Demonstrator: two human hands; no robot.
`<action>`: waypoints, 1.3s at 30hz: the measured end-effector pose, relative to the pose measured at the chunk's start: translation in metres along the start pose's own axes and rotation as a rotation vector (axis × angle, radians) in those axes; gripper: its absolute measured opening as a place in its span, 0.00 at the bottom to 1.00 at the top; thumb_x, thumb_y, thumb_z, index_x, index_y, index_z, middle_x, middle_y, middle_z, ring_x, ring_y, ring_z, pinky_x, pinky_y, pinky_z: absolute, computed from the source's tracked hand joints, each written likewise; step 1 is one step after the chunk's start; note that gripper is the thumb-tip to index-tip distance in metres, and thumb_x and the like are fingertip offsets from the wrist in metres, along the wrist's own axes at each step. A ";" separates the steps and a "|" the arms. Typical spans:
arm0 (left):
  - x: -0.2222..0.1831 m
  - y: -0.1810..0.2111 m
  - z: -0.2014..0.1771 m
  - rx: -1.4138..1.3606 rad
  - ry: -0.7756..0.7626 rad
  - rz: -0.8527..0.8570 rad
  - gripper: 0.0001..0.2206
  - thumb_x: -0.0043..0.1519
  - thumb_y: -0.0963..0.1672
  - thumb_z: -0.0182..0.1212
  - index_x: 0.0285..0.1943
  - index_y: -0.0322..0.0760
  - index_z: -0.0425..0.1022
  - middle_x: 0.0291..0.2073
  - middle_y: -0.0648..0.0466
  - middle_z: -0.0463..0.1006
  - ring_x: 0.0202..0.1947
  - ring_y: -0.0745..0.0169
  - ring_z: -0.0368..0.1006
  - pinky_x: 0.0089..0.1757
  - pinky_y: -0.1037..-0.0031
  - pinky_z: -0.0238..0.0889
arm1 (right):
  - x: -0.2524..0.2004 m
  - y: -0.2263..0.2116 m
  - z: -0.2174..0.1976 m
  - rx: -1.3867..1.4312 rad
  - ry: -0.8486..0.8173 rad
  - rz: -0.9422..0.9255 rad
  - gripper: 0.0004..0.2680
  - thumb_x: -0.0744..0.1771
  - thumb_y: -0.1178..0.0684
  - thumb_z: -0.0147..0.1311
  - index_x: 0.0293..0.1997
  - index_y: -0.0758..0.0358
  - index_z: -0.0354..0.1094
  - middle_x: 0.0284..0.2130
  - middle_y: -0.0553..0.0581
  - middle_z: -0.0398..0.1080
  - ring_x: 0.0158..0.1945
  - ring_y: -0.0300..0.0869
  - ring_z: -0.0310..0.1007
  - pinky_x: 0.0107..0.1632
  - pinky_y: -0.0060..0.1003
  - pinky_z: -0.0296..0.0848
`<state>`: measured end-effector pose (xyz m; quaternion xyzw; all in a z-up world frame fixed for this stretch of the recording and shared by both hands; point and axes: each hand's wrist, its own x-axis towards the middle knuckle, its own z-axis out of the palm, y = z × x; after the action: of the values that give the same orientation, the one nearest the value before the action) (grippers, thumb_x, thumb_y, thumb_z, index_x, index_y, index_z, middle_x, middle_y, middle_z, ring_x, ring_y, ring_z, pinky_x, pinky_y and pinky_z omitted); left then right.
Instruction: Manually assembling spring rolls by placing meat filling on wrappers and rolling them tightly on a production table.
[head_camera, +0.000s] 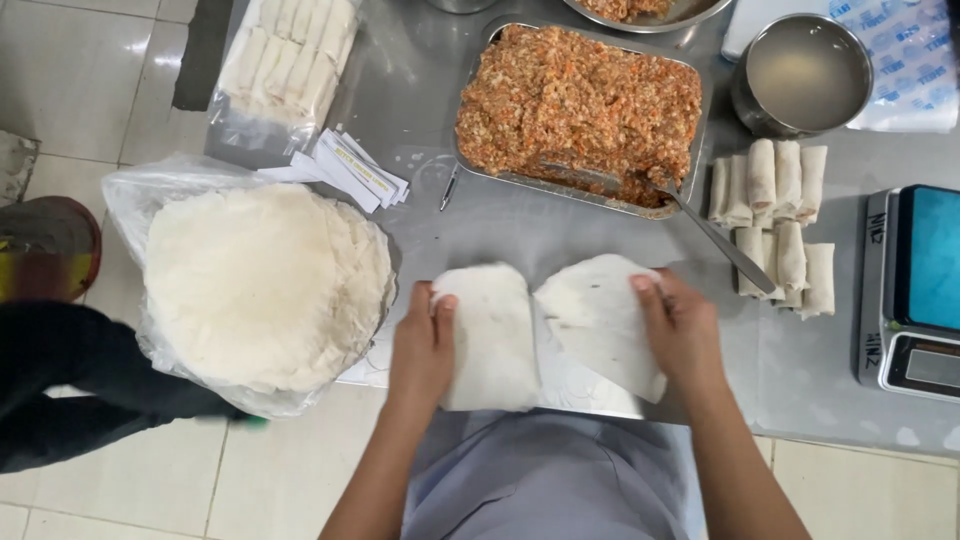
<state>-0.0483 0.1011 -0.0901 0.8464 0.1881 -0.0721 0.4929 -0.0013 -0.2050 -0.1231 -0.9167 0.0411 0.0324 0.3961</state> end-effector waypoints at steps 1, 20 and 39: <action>0.001 -0.003 -0.008 -0.019 0.039 -0.014 0.14 0.72 0.48 0.45 0.53 0.32 0.68 0.37 0.24 0.79 0.44 0.18 0.77 0.44 0.43 0.68 | 0.002 0.011 -0.006 -0.018 0.020 0.025 0.09 0.73 0.45 0.51 0.51 0.54 0.76 0.28 0.70 0.75 0.36 0.63 0.77 0.41 0.53 0.73; 0.005 -0.025 -0.021 0.151 0.227 0.430 0.16 0.63 0.48 0.63 0.57 0.38 0.75 0.50 0.48 0.79 0.53 0.48 0.70 0.55 0.62 0.61 | -0.134 0.009 -0.055 0.192 -0.687 0.639 0.19 0.68 0.54 0.51 0.68 0.48 0.67 0.40 0.53 0.85 0.34 0.42 0.90 0.41 0.34 0.91; 0.007 -0.009 0.078 0.355 -0.032 0.751 0.13 0.56 0.46 0.69 0.48 0.43 0.77 0.40 0.55 0.74 0.48 0.51 0.70 0.47 0.64 0.65 | -0.012 -0.038 -0.008 -0.265 -0.268 -0.320 0.09 0.61 0.49 0.65 0.44 0.52 0.79 0.32 0.57 0.80 0.41 0.54 0.79 0.48 0.46 0.76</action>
<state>-0.0407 0.0397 -0.1391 0.9268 -0.1568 0.0682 0.3342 -0.0094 -0.1846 -0.0887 -0.9430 -0.1621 0.0959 0.2744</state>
